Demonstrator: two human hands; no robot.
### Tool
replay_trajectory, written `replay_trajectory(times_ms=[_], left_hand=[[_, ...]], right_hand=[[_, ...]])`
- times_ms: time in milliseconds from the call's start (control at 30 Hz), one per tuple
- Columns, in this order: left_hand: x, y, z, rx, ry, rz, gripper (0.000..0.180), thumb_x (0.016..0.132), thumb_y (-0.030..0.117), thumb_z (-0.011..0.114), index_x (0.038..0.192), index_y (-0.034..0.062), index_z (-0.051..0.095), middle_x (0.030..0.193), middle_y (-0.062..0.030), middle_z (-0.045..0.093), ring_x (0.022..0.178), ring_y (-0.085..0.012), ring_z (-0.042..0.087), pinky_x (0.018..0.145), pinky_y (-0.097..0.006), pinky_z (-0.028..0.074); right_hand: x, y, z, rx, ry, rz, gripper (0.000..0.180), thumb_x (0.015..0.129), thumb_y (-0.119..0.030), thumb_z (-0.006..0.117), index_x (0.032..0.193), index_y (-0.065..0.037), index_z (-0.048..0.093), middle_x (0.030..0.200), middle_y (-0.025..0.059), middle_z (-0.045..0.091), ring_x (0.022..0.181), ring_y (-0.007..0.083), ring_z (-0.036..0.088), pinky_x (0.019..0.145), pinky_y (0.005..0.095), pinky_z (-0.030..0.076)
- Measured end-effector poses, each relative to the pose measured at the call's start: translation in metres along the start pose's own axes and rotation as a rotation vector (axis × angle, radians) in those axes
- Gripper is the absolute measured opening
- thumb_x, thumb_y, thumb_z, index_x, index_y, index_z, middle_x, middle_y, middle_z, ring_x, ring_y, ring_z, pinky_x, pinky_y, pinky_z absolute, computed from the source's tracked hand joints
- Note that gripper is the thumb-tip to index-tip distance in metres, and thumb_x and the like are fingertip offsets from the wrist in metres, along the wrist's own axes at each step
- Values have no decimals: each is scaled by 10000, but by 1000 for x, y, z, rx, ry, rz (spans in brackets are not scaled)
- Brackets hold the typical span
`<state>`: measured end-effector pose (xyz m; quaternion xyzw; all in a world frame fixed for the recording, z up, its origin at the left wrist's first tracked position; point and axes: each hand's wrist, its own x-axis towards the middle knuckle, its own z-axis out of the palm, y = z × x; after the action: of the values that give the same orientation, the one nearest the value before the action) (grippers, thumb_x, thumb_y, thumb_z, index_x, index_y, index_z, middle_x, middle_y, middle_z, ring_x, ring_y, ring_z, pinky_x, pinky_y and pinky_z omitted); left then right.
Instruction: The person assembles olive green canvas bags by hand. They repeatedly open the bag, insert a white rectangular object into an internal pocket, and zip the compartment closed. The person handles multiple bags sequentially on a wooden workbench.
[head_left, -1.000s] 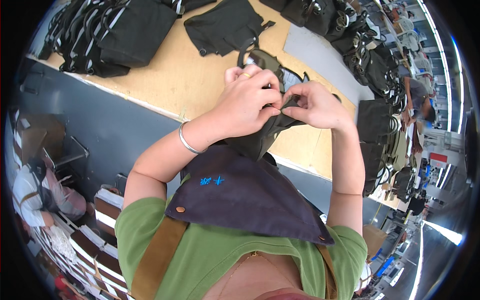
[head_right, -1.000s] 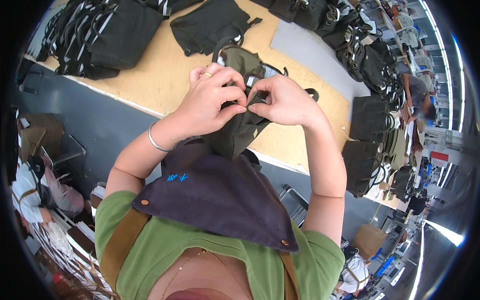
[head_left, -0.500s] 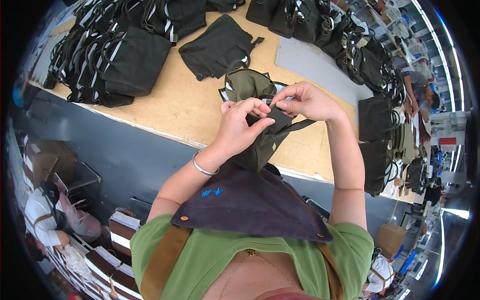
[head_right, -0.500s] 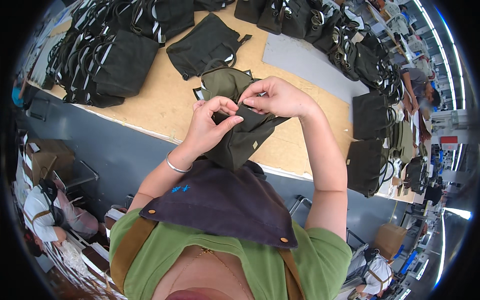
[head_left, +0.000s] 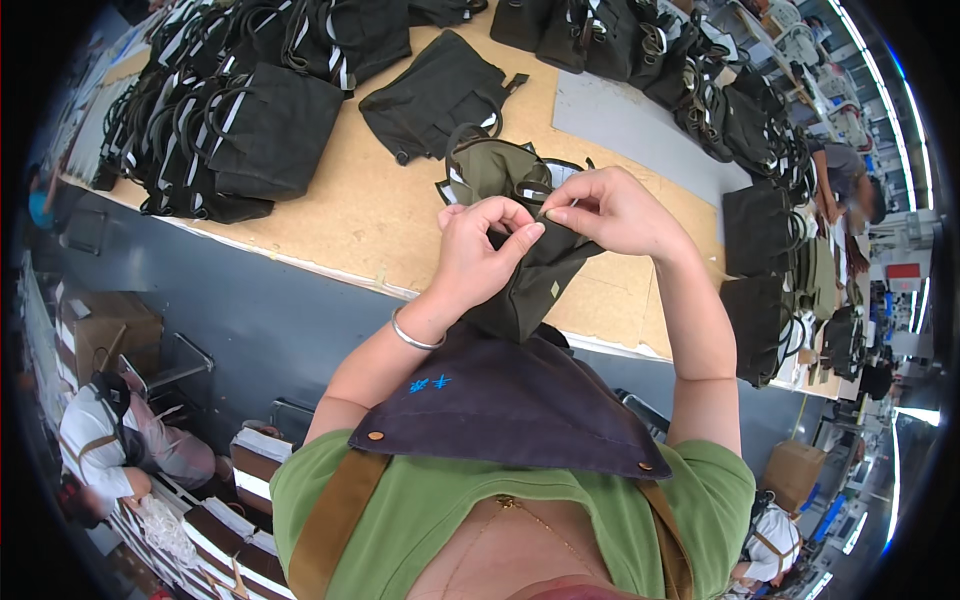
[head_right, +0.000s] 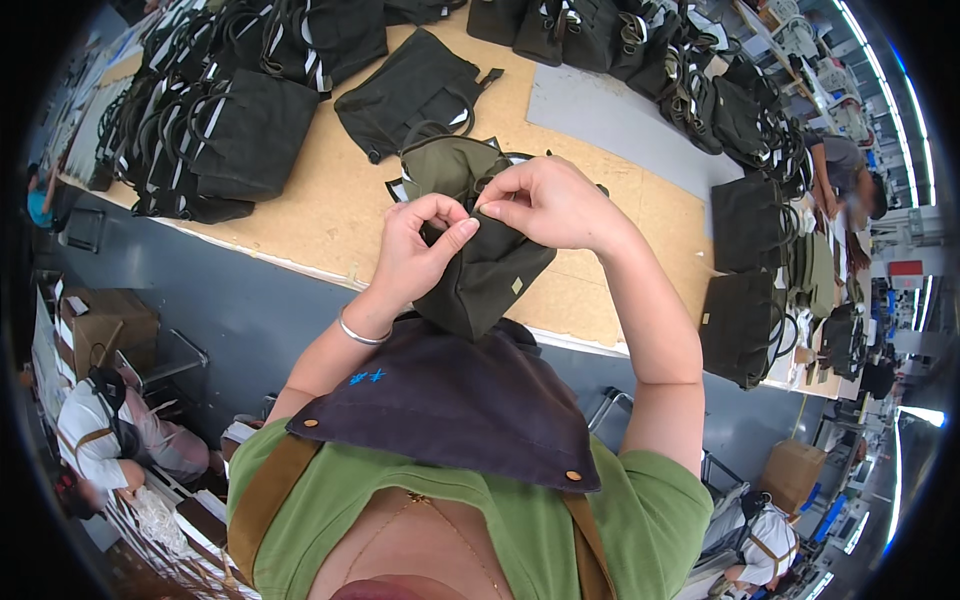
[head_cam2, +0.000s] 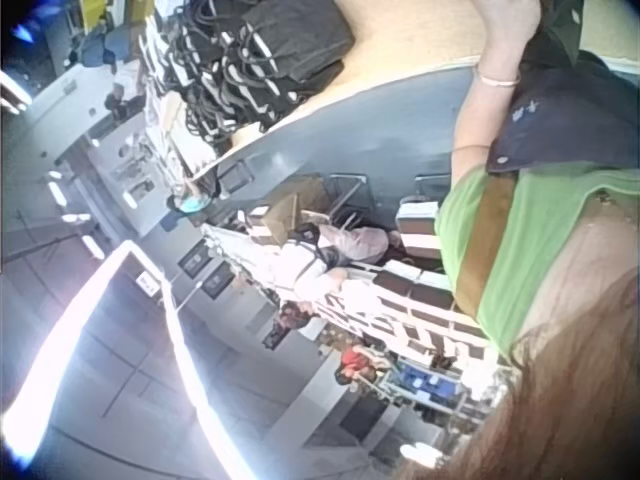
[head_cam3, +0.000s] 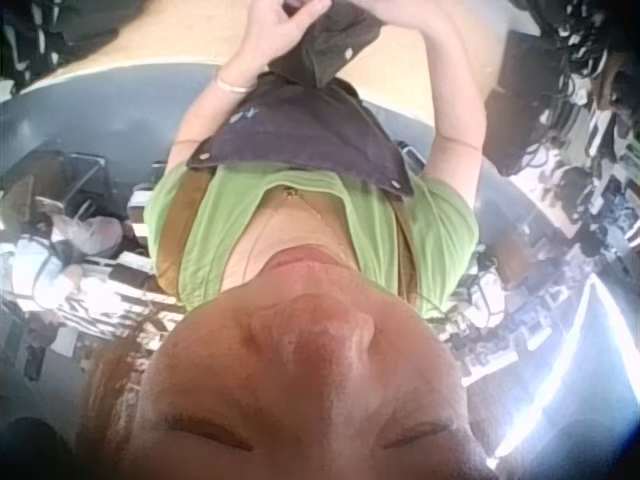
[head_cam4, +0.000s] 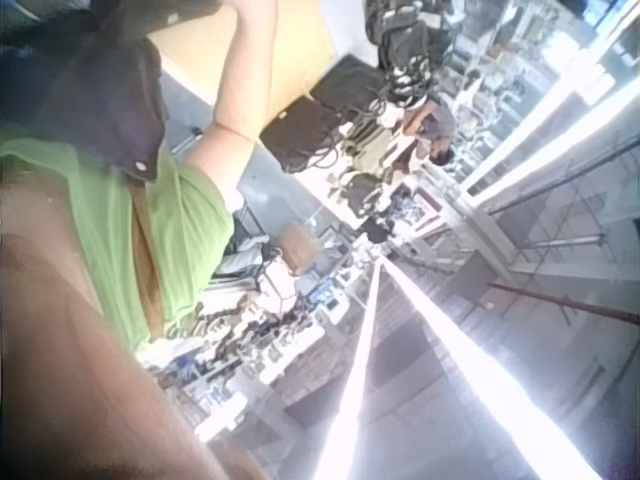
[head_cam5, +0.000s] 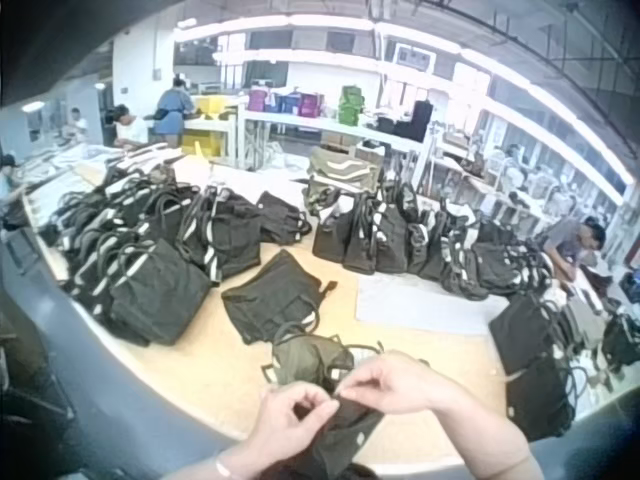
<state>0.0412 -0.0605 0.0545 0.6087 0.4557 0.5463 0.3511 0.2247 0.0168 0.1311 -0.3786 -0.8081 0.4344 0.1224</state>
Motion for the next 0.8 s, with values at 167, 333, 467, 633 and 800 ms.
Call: replay_trajectory(times_ms=[167, 333, 467, 633, 800], left_hand=[[3, -1, -1, -48, -20, -61, 104, 820, 65, 733, 796, 3, 653, 709, -18, 655, 644, -72, 590, 635, -225, 469], [1, -3, -1, -23, -13, 16, 99, 823, 57, 729, 798, 4, 649, 727, -15, 658, 656, -70, 584, 644, -224, 470], [1, -4, 0, -34, -7, -1, 90, 827, 49, 722, 806, 5, 646, 726, -8, 652, 657, -65, 573, 645, -219, 464], [1, -2, 0, -77, -12, -43, 87, 834, 50, 714, 809, 8, 643, 726, 0, 644, 656, -56, 559, 640, -212, 452], [-1, 0, 1, -84, -3, -49, 90, 839, 57, 710, 808, 14, 638, 719, 7, 631, 654, -50, 543, 635, -207, 437]], right_hand=[[-1, -5, 2, -21, 37, -6, 114, 810, -116, 667, 868, -33, 719, 688, 91, 669, 586, 161, 593, 582, 293, 461], [-1, -16, -1, -76, -16, 105, 92, 869, -49, 648, 900, 23, 697, 729, 17, 643, 653, 66, 526, 599, 244, 433], [-2, -17, -1, -117, -17, 62, 85, 846, -37, 652, 894, 15, 699, 718, 34, 643, 635, 83, 529, 586, 253, 431], [-2, -15, 2, -154, 54, -80, 97, 787, -120, 676, 834, -44, 713, 703, 98, 655, 609, 248, 599, 574, 346, 450], [-4, -15, 2, -151, 55, -93, 93, 785, -108, 672, 839, -43, 711, 723, 103, 656, 624, 252, 607, 580, 344, 454]])
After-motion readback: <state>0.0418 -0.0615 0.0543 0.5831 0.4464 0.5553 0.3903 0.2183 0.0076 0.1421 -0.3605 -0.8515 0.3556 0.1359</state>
